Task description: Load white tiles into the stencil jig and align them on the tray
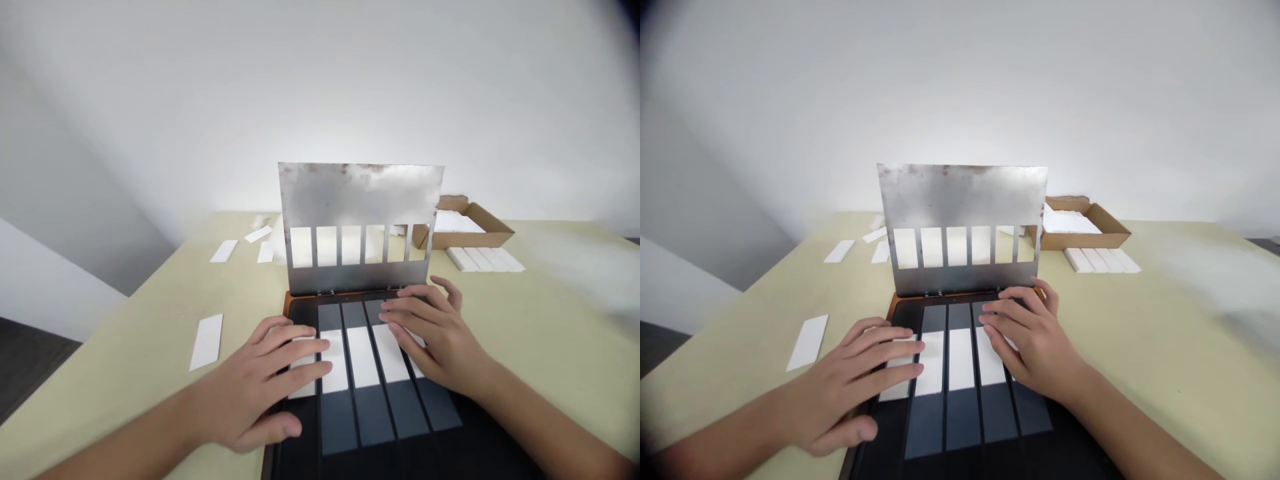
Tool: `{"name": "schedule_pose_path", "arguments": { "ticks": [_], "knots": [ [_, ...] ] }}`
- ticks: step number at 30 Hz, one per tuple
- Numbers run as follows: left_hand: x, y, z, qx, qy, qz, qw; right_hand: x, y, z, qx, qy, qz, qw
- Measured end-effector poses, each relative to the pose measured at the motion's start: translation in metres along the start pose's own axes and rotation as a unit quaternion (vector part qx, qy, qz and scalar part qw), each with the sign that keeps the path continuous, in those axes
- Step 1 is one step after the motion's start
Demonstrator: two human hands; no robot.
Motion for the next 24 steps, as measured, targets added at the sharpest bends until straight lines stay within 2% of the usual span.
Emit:
{"name": "schedule_pose_path", "arguments": {
  "ticks": [3, 9, 20, 22, 24],
  "knots": [
    [0.000, 0.001, 0.000, -0.028, 0.012, 0.016, 0.999, -0.003, 0.000, 0.001, 0.007, -0.022, -0.009, 1.000],
    [-0.003, 0.001, 0.003, -0.048, 0.013, 0.028, 0.998, 0.000, 0.000, 0.000, 0.011, -0.027, -0.017, 0.999],
    [0.003, -0.006, 0.019, -0.040, -0.014, -0.027, 0.999, 0.006, 0.000, 0.000, 0.008, -0.014, 0.003, 1.000],
    [0.004, -0.007, 0.021, -0.037, -0.016, -0.024, 0.999, 0.001, -0.005, 0.004, -0.007, -0.007, 0.001, 1.000],
    [0.005, -0.007, 0.021, -0.041, -0.014, -0.020, 0.999, -0.009, -0.008, 0.009, -0.049, 0.009, 0.007, 0.999]
  ]
}}
Point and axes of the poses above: each hand's wrist, its own z-axis towards the middle knuckle, its own y-axis out of the palm, x = y × z, the point moved 3 cm from there along z, towards the middle knuckle, and after that the axes turned 8 degrees about z, right-handed, at the moved point
